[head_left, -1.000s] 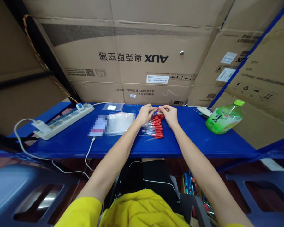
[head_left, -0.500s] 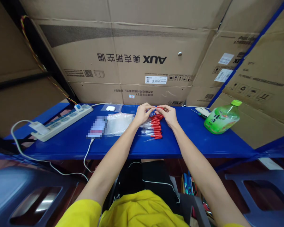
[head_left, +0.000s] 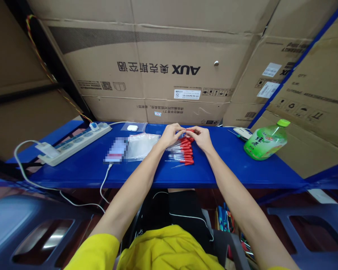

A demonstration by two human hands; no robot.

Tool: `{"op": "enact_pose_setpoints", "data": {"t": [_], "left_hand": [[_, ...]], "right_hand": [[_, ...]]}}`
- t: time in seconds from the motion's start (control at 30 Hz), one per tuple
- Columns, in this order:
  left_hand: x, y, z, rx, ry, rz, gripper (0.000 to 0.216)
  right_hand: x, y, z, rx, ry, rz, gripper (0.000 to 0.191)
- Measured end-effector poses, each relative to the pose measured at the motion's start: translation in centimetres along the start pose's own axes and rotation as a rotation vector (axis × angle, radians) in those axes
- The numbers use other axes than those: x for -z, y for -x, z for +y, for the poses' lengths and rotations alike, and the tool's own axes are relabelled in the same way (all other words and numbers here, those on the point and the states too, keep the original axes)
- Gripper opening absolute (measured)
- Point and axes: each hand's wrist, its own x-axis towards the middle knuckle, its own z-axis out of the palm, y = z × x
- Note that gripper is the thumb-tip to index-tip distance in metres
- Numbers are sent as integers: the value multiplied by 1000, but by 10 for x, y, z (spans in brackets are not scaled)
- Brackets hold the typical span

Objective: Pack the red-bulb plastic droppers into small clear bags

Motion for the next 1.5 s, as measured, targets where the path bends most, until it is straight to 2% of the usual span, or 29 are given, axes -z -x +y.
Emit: {"op": "enact_pose_setpoints", "data": {"t": [0.23, 0.4, 0.57, 0.63, 0.77, 0.9, 1.13, 1.27, 1.5], "left_hand": [[-1, 0, -7, 19, 3, -35, 31], [-1, 2, -9, 75, 168, -53, 33], [3, 3, -7, 202, 201, 52, 32], [5, 2, -7, 282, 305, 116, 37], [4, -3, -4, 438, 666, 242, 56], [0, -5, 3, 478, 933, 225, 73], [-3, -4, 13, 526, 902, 155, 80], [-3, -4, 16, 508, 887, 145, 76], [0, -5, 26, 619, 1284, 207, 64]], "right_hand": [[1, 0, 1, -5, 43, -35, 41], [-1, -2, -1, -24, -7, -27, 43], [8, -6, 0, -45, 10, -9, 48], [12, -7, 1, -47, -20, 22, 50], [12, -9, 4, -50, -98, 83, 51], [3, -8, 4, -50, -127, 77, 50], [-3, -6, 3, -31, -112, 109, 46], [-3, -6, 2, -34, -141, 103, 44], [-5, -6, -1, -16, -175, 114, 44]]}}
